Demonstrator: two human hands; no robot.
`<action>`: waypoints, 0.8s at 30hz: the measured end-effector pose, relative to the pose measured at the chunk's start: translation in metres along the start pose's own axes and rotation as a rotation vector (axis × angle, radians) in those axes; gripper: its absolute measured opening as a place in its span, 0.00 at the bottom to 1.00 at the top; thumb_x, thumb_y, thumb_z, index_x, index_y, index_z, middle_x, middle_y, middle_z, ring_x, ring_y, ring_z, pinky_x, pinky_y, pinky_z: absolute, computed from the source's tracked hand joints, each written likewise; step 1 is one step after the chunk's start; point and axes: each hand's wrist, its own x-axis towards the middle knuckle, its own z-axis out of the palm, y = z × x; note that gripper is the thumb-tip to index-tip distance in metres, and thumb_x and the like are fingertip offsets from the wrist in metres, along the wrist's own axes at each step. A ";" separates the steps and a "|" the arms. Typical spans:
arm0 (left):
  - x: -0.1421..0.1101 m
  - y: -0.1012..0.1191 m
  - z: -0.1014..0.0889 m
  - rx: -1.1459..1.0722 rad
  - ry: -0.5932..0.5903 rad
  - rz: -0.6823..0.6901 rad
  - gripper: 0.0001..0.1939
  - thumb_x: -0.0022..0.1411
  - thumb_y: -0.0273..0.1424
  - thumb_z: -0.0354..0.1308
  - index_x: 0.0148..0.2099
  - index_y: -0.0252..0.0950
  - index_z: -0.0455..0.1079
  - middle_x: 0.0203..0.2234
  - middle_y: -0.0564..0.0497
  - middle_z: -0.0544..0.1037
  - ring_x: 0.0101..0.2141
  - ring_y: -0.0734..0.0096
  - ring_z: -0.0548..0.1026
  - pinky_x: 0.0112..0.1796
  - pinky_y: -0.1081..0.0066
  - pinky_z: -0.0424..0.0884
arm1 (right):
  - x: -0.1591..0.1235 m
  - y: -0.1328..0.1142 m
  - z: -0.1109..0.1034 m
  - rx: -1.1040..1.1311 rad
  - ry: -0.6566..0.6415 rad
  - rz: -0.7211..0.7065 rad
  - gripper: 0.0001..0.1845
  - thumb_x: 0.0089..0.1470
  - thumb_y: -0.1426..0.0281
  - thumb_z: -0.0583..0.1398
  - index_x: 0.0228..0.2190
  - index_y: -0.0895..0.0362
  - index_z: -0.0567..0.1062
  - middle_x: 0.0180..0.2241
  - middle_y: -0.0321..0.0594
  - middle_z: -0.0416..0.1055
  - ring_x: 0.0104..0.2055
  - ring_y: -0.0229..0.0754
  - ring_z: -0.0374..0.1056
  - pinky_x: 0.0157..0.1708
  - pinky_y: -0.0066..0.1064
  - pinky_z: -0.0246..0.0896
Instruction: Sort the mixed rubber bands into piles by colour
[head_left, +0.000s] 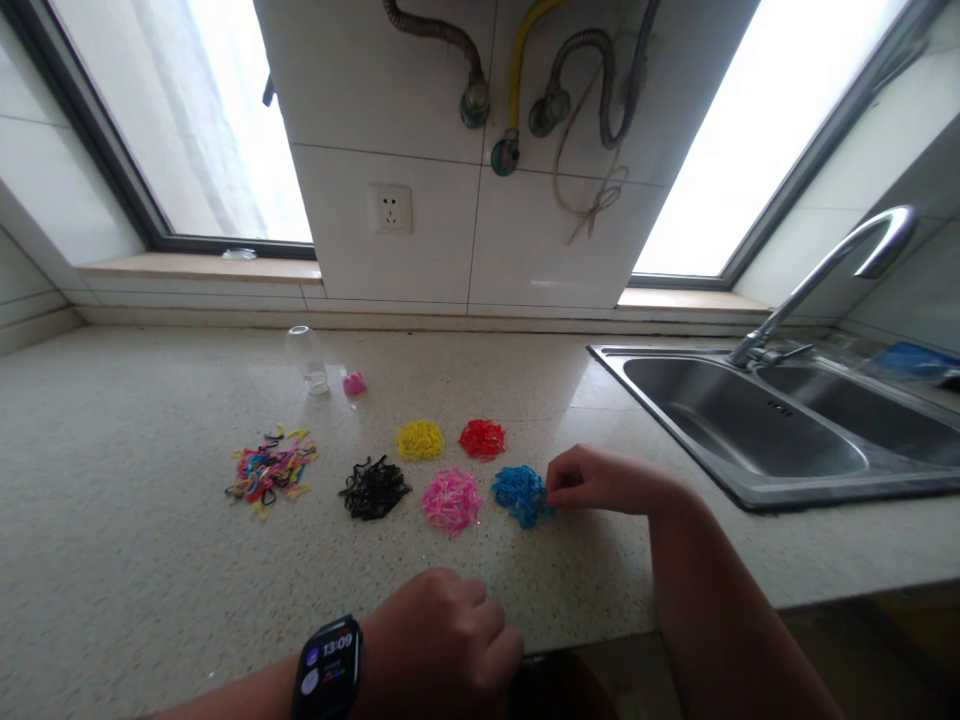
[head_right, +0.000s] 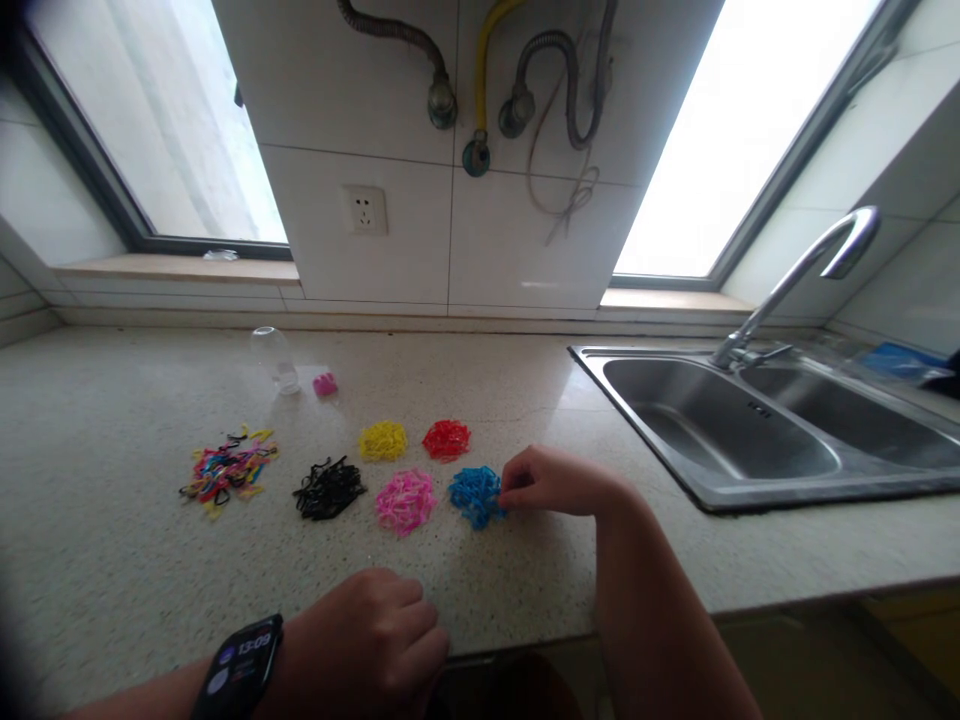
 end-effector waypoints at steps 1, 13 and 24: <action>0.000 0.000 0.000 -0.002 0.008 -0.004 0.09 0.63 0.30 0.55 0.30 0.38 0.59 0.20 0.56 0.68 0.19 0.70 0.63 0.17 0.66 0.52 | 0.001 0.001 0.000 -0.006 0.005 0.003 0.17 0.55 0.57 0.62 0.32 0.60 0.79 0.25 0.36 0.70 0.26 0.34 0.58 0.26 0.27 0.52; 0.000 0.001 -0.003 -0.008 -0.052 -0.007 0.08 0.63 0.30 0.54 0.32 0.38 0.59 0.21 0.55 0.70 0.21 0.71 0.64 0.19 0.69 0.54 | 0.005 0.003 0.000 0.021 0.081 0.054 0.15 0.55 0.59 0.61 0.30 0.59 0.76 0.24 0.35 0.67 0.26 0.35 0.57 0.26 0.28 0.52; -0.002 0.001 -0.002 -0.026 -0.034 -0.019 0.08 0.62 0.29 0.55 0.32 0.38 0.59 0.22 0.55 0.69 0.21 0.70 0.64 0.19 0.66 0.51 | 0.019 0.021 -0.002 -0.076 0.367 0.087 0.19 0.55 0.56 0.58 0.22 0.58 0.70 0.20 0.32 0.60 0.24 0.34 0.52 0.24 0.29 0.46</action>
